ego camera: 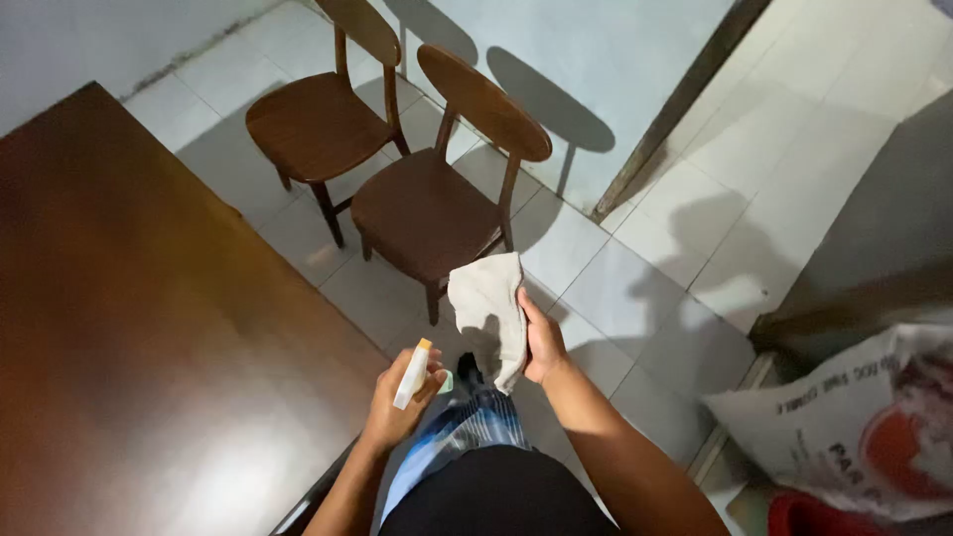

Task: The person sprays a wooden chair with a bottle and wipes the seat and backrest with a cloth, then sprays the cloth and wipes a wooden table.

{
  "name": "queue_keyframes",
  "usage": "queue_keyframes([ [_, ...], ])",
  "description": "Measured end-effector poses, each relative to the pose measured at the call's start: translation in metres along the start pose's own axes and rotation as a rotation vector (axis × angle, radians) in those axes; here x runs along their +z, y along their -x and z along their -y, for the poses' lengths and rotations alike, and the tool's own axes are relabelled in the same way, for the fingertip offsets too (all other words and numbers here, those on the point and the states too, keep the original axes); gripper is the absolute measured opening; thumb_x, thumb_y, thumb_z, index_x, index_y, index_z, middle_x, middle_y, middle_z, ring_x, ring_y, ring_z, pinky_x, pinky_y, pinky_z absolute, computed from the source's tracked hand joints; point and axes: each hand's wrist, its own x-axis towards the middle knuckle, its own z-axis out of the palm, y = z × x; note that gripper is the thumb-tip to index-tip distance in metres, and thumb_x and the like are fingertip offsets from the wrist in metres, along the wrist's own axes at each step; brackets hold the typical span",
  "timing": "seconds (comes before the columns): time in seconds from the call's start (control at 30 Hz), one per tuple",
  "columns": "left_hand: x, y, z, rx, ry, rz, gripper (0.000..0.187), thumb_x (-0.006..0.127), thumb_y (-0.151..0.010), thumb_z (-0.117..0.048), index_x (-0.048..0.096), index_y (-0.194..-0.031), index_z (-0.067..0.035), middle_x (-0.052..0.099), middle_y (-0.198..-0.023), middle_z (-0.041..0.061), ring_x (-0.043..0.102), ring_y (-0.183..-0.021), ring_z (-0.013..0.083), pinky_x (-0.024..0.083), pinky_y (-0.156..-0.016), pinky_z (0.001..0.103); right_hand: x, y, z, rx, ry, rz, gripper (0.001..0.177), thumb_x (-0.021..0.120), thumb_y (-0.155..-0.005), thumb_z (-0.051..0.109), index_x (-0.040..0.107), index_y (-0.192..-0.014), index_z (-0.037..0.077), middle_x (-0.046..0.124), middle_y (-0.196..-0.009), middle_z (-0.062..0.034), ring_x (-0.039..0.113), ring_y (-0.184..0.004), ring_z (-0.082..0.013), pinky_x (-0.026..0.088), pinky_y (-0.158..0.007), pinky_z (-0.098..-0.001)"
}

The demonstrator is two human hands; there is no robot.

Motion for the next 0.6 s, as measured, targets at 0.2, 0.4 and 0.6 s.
queue_keyframes([
  [0.2,0.018,-0.085,-0.014,-0.027,-0.067,0.052,0.026,0.074,-0.091,-0.021,0.067,-0.113,-0.007,0.074,-0.090,0.002,0.071,-0.081,0.0127,0.058,-0.072,0.031,0.014,-0.056,0.066,0.043,0.070,-0.120,0.063,0.056,-0.094,0.054,0.061,-0.137,0.009,0.070,-0.130,-0.0119,0.067,-0.116,-0.0285,0.052,-0.099,-0.0453],
  [0.4,0.035,-0.183,-0.031,0.085,-0.006,0.118,0.026,0.076,-0.091,-0.017,0.067,-0.113,-0.006,0.070,-0.095,0.007,0.069,-0.085,0.0161,0.058,-0.076,0.032,0.014,-0.123,0.136,0.061,0.032,-0.025,0.063,0.056,-0.095,0.055,0.061,-0.139,0.011,0.068,-0.132,-0.0094,0.064,-0.119,-0.0284,0.051,-0.102,-0.0455],
  [0.6,0.048,-0.256,-0.063,0.187,-0.046,0.077,0.027,0.076,-0.087,-0.010,0.067,-0.111,-0.004,0.066,-0.116,0.010,0.064,-0.077,0.0194,0.055,-0.068,0.033,0.033,-0.183,0.188,0.072,0.018,0.063,0.065,0.053,-0.094,0.056,0.059,-0.140,0.010,0.068,-0.134,-0.0115,0.065,-0.120,-0.0302,0.051,-0.103,-0.0473],
])
